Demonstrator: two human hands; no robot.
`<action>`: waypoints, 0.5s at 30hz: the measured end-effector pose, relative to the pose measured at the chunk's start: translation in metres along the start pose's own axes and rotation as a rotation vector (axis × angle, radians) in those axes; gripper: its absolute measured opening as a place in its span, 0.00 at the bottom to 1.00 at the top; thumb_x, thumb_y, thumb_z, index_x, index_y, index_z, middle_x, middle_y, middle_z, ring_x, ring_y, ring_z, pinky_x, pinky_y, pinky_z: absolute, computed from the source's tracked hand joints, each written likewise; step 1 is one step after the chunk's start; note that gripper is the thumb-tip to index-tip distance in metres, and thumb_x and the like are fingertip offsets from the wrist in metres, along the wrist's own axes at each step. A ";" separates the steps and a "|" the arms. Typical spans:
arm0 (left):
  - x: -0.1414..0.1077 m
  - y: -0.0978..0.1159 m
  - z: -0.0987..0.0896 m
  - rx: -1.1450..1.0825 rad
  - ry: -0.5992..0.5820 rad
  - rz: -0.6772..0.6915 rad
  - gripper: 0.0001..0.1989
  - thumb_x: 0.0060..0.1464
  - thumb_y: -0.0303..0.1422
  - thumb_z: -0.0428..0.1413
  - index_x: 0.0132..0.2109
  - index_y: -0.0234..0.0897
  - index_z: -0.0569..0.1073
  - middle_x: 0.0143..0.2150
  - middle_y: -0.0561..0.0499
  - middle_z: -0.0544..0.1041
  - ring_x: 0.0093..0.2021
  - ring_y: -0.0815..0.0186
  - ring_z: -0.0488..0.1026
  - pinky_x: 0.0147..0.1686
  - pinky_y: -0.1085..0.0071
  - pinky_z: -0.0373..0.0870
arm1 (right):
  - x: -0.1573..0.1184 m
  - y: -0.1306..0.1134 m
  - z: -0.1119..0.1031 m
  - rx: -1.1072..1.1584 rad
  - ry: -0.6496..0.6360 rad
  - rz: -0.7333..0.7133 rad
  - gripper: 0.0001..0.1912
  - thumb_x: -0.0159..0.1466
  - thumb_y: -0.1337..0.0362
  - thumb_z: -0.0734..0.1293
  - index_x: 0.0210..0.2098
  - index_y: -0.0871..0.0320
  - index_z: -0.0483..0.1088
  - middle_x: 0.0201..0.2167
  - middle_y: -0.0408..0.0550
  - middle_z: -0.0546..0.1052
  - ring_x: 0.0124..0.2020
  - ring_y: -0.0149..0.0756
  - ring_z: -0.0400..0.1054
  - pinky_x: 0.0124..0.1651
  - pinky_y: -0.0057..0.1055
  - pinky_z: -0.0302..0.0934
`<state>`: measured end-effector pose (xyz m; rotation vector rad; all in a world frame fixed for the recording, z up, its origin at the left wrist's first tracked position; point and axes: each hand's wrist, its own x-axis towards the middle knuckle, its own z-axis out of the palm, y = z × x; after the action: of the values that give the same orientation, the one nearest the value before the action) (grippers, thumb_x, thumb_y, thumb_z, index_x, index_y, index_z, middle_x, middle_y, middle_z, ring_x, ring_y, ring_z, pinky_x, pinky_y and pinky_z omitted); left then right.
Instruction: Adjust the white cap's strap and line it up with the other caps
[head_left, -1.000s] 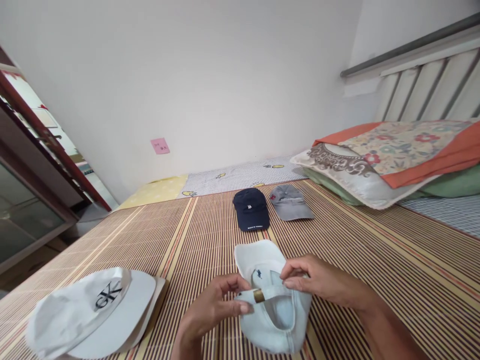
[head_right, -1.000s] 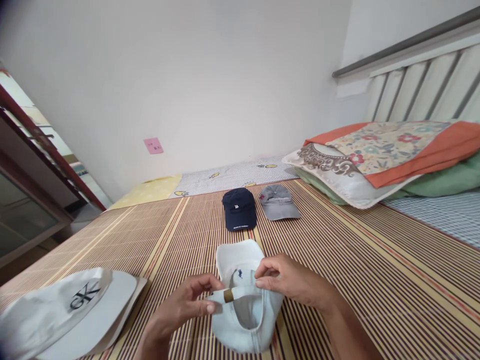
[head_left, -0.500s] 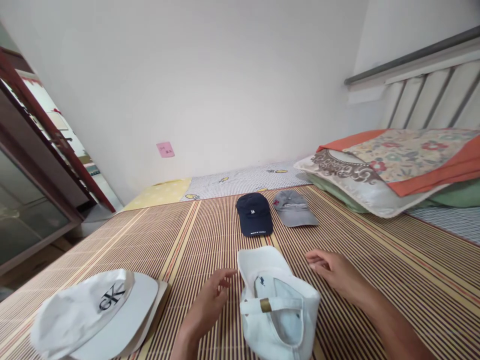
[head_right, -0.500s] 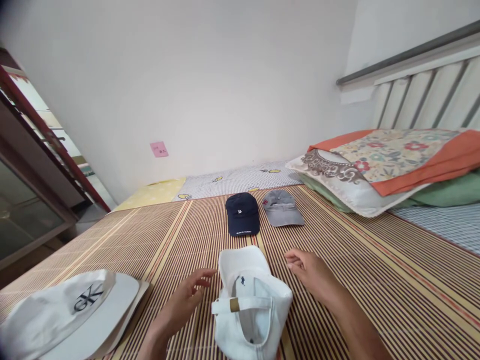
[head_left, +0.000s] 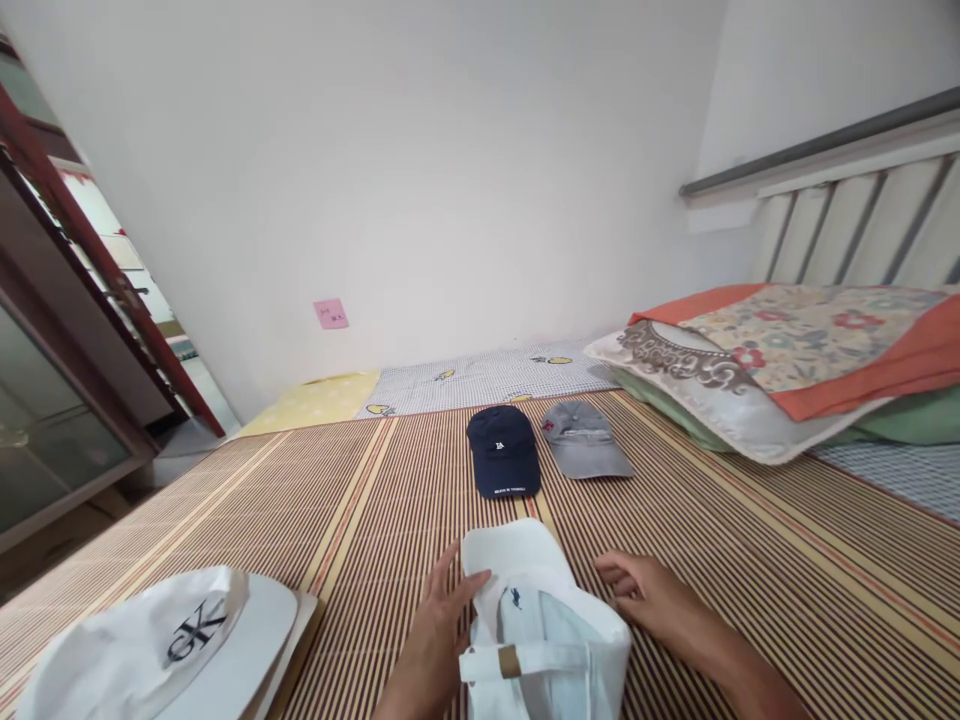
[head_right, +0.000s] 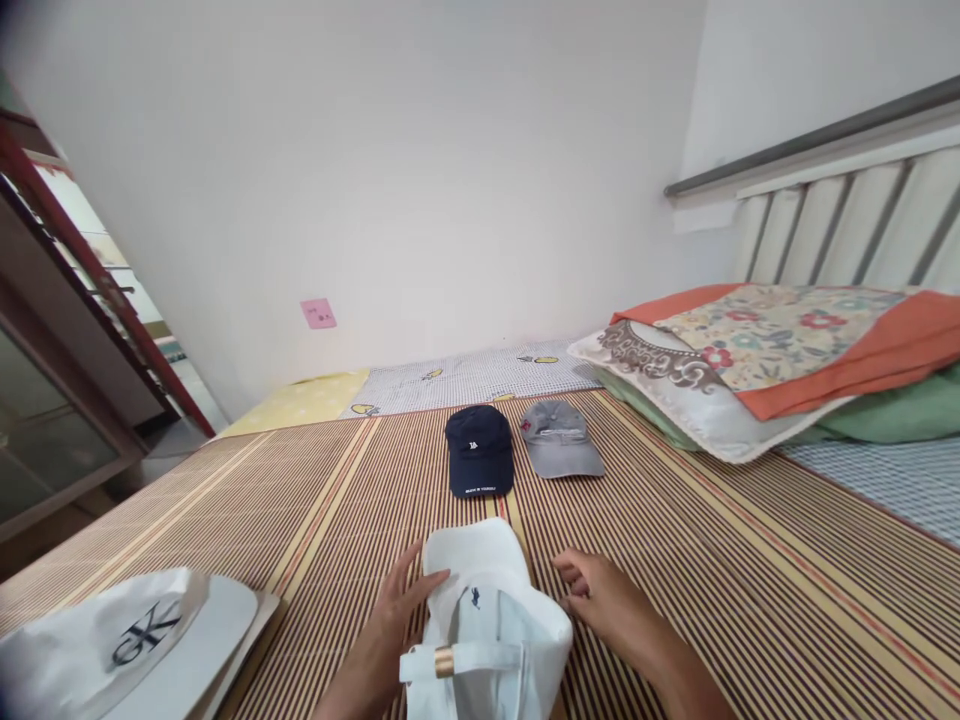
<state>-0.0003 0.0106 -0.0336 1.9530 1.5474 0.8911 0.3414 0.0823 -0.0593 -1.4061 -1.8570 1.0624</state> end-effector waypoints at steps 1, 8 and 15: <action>0.001 -0.002 0.003 0.024 0.008 0.007 0.33 0.50 0.19 0.59 0.60 0.50 0.79 0.79 0.42 0.55 0.77 0.45 0.53 0.72 0.41 0.57 | 0.001 0.001 0.001 0.014 -0.003 0.002 0.24 0.51 0.69 0.67 0.48 0.58 0.79 0.46 0.56 0.85 0.44 0.47 0.79 0.49 0.41 0.72; 0.007 -0.002 0.016 0.107 -0.035 0.046 0.24 0.46 0.14 0.55 0.43 0.44 0.84 0.78 0.42 0.60 0.77 0.43 0.55 0.71 0.39 0.57 | -0.007 -0.028 0.000 0.253 -0.147 -0.020 0.27 0.58 0.62 0.72 0.57 0.56 0.77 0.57 0.56 0.82 0.50 0.48 0.80 0.55 0.44 0.73; 0.006 0.002 0.001 -0.077 -0.080 0.005 0.12 0.51 0.23 0.62 0.38 0.45 0.84 0.74 0.43 0.67 0.78 0.43 0.53 0.75 0.39 0.47 | -0.014 -0.051 -0.011 0.366 -0.279 -0.177 0.19 0.64 0.49 0.73 0.51 0.47 0.82 0.74 0.54 0.66 0.73 0.53 0.62 0.73 0.51 0.55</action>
<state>0.0028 0.0163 -0.0316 1.9155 1.4428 0.8512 0.3282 0.0653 -0.0102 -0.9037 -1.8142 1.4752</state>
